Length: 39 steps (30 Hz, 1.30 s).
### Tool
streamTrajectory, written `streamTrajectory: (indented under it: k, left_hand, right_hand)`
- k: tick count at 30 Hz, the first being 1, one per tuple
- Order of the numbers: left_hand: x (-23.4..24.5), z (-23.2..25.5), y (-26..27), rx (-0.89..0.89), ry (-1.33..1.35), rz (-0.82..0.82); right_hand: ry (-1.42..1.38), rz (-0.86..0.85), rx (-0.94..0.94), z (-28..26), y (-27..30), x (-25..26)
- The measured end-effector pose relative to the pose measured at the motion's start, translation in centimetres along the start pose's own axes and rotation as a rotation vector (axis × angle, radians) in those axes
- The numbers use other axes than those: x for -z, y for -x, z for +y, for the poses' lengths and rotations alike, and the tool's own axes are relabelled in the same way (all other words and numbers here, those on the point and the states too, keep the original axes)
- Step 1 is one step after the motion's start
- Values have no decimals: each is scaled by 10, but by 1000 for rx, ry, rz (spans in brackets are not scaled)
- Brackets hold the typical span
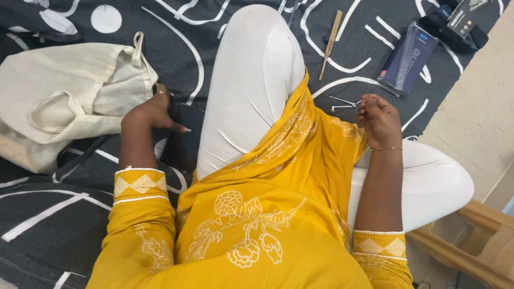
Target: The person assembles a wooden handle into a metal ferrule by hand and attaches a cap to a pen.
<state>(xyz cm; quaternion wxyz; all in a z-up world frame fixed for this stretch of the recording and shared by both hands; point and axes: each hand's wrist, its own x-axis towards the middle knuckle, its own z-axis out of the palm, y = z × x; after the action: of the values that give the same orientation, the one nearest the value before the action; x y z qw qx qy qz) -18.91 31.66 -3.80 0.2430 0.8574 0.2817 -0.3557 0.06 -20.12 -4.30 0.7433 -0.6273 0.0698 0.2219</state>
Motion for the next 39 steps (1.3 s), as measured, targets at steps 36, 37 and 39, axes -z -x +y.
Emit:
streamTrajectory:
  k: [36,37,39]
  left_hand:
    - [79,303,53,-1461,337,687]
    - [75,334,46,-1514,343,671]
    - [65,385,29,-1585,339,637]
  right_hand:
    - [-253,-307,81,-55,-48,-59]
    - [-288,-299,126,-60,-56,-58]
    - [-340,-283,185,-65,-71,-48]
